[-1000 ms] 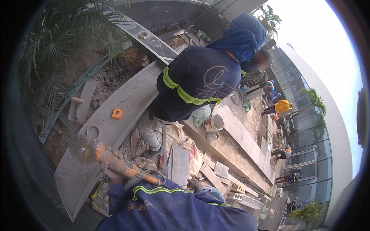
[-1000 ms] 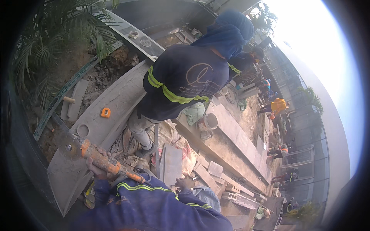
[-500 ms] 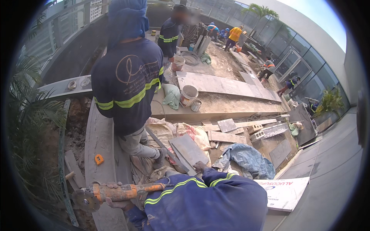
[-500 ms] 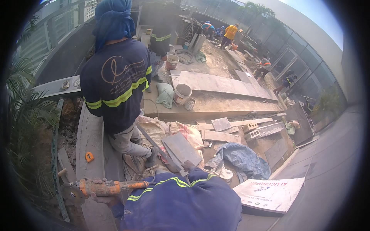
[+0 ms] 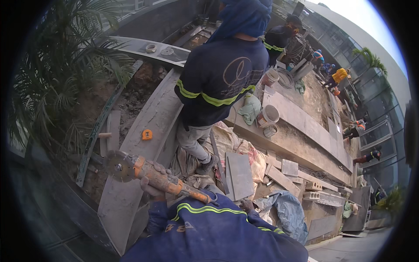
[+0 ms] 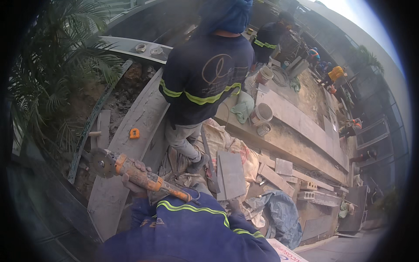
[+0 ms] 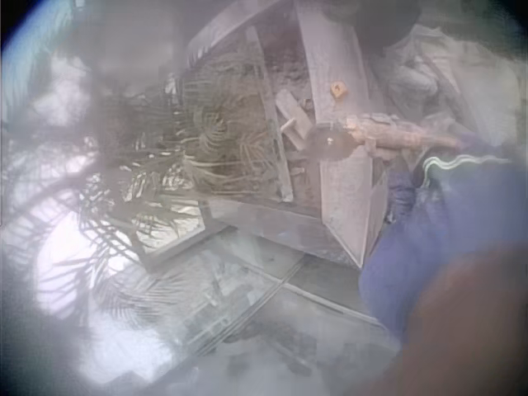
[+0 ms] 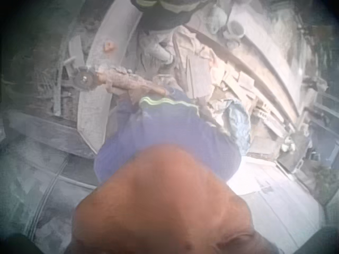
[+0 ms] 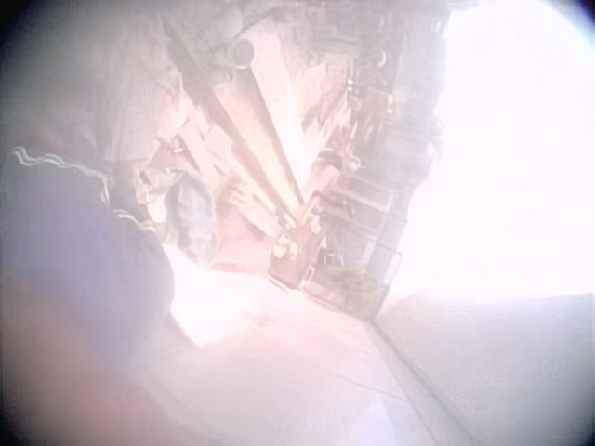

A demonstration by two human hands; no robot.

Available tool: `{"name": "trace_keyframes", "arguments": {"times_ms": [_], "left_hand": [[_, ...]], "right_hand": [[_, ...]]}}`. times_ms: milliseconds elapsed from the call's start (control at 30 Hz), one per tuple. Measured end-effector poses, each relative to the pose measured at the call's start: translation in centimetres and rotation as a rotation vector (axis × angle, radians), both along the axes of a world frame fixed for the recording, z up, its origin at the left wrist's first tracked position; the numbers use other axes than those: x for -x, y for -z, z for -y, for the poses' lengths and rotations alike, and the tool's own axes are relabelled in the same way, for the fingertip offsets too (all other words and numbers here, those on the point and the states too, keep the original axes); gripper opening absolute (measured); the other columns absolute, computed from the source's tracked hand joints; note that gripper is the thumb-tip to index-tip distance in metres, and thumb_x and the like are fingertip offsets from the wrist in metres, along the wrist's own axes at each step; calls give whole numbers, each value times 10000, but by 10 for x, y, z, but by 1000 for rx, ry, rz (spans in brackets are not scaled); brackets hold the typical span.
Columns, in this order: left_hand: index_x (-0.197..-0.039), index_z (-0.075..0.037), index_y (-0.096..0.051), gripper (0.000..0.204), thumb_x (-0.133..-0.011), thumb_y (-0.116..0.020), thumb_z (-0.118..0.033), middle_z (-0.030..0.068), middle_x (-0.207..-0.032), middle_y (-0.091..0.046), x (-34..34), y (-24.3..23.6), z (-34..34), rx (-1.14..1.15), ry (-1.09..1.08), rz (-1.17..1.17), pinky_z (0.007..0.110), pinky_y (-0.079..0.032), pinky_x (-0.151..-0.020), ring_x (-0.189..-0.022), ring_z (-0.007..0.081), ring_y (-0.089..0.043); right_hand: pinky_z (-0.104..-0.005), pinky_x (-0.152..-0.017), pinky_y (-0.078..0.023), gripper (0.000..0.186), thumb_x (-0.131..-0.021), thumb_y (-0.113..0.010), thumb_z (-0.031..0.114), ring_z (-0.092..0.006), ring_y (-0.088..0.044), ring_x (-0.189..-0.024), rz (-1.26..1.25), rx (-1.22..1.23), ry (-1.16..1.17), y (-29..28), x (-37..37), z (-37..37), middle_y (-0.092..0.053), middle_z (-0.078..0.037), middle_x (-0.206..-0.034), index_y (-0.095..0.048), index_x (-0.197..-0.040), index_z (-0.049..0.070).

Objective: The person uses an angle grinder to cut a large stone slab on a construction site. They position the slab, operate the grinder to make a cut, and handle the slab with a coworker assisting nearby.

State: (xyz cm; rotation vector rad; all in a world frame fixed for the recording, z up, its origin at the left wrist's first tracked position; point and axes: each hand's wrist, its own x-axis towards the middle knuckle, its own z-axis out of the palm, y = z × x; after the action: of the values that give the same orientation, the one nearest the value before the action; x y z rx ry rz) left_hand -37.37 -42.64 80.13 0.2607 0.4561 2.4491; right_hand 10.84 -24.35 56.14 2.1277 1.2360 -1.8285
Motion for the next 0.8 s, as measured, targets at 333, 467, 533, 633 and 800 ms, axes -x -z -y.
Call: {"name": "trace_keyframes", "arguments": {"times_ms": [333,467,533,633,800], "left_hand": [[-1163,-106,-493,650,-697,-707,-505,58,-910,-562,-11,-4,13,97,-129,-31,437,-557,-753,-822,220,-602],[-1155,-103,-491,643,-694,-698,-501,67,-906,-560,-16,-7,15,106,-134,-4,440,-551,-745,-822,228,-598],[-1154,-100,-489,640,-691,-699,-490,73,-905,-560,-17,-9,18,90,-144,0,445,-550,-748,-828,233,-599],[-1167,-93,-483,651,-661,-708,-436,99,-924,-574,-16,-1,17,46,-99,43,471,-539,-785,-825,264,-609],[-1161,-93,-487,633,-687,-693,-458,82,-909,-564,-17,-5,18,99,-119,30,440,-549,-769,-826,242,-608]], "right_hand": [[-426,-604,-550,355,-893,-590,277,-284,-686,-783,-13,-144,-357,-4,4,-28,-675,-170,-956,-633,-1137,23],[-414,-612,-545,372,-888,-583,286,-273,-679,-768,-84,-326,-611,-5,-2,-28,-675,-172,-946,-639,-1137,16],[-409,-616,-543,380,-885,-580,291,-267,-676,-760,-110,-376,-685,-8,4,-36,-675,-173,-941,-642,-1136,12],[-399,-658,-543,351,-874,-607,279,-275,-677,-789,-144,-402,-694,-13,8,-36,-684,-160,-945,-648,-1116,28],[-409,-802,-564,271,-841,-711,192,-329,-705,-917,-63,-377,-761,-25,22,-34,-719,-150,-1019,-640,-1073,70]]}}
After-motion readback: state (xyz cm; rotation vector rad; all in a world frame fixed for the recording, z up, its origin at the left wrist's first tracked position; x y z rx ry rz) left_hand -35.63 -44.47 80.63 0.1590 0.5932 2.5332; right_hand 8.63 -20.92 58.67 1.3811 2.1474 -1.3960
